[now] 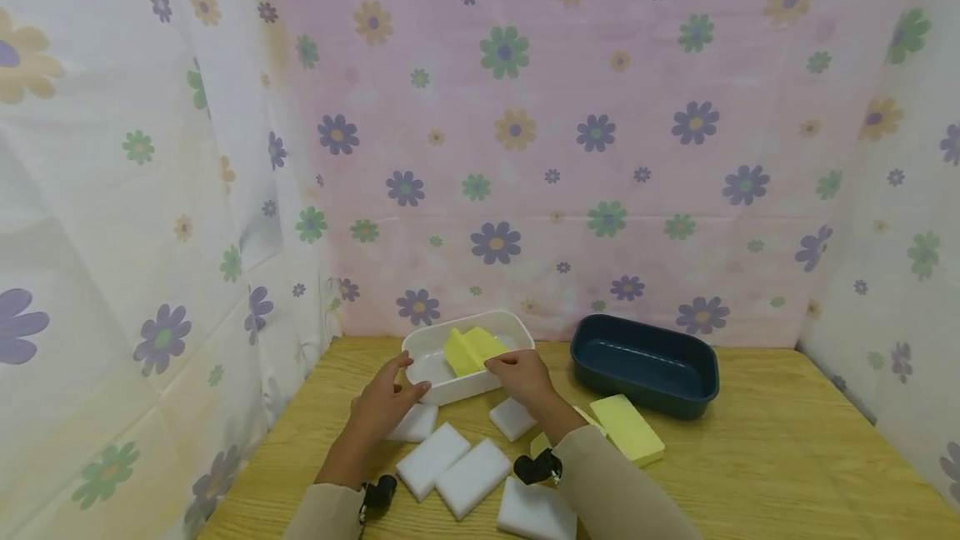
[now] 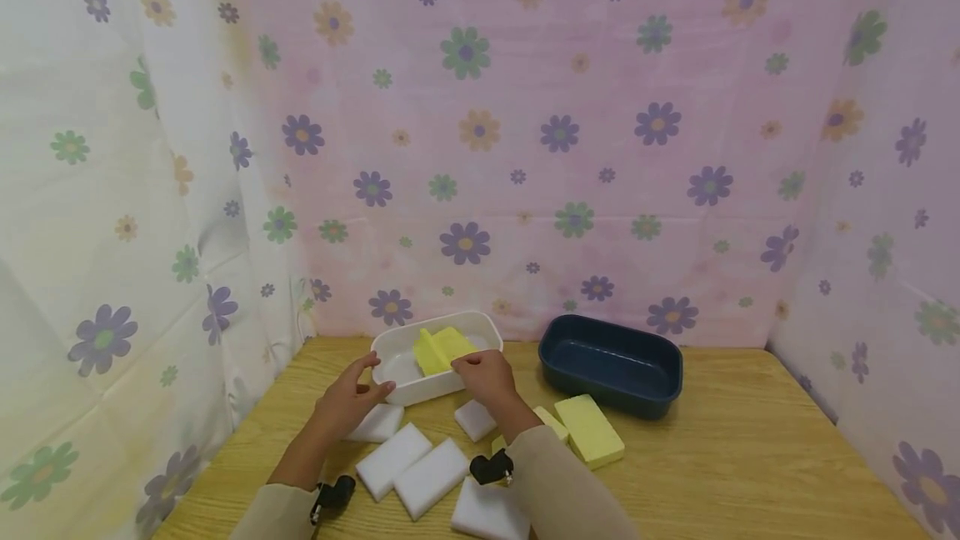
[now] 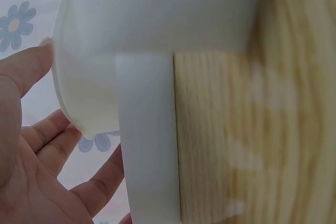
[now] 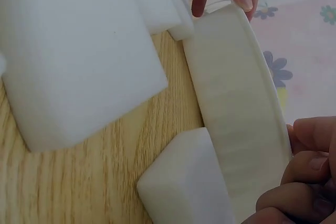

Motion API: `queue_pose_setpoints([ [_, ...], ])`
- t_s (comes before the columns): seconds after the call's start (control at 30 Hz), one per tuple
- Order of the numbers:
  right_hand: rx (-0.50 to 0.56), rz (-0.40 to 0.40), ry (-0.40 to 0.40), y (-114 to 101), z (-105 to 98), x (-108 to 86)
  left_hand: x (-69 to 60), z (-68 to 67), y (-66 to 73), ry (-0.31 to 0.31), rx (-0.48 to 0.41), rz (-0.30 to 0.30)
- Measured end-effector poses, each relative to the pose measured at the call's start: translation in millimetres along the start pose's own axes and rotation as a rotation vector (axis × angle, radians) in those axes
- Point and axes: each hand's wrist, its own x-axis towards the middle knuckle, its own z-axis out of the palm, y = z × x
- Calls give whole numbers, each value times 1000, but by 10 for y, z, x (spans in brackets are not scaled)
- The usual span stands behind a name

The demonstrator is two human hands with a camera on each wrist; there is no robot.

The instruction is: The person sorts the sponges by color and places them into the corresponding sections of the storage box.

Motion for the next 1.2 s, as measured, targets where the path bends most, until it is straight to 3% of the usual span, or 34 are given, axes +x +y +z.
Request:
queue_pose_setpoints([
  [0.67,-2,23,-16,36,-72,-48,-10,-9,16,-2,1,6],
  [0.8,73,70,7,94,-157,-45,-21,-12,30,-1,9,9],
  [0.97,117,41,8,117,-328,-68,-20,5,22,2,-2,17],
  [1.2,158,-33,-104,58,-636,-235,-22,-8,16,4,0,16],
])
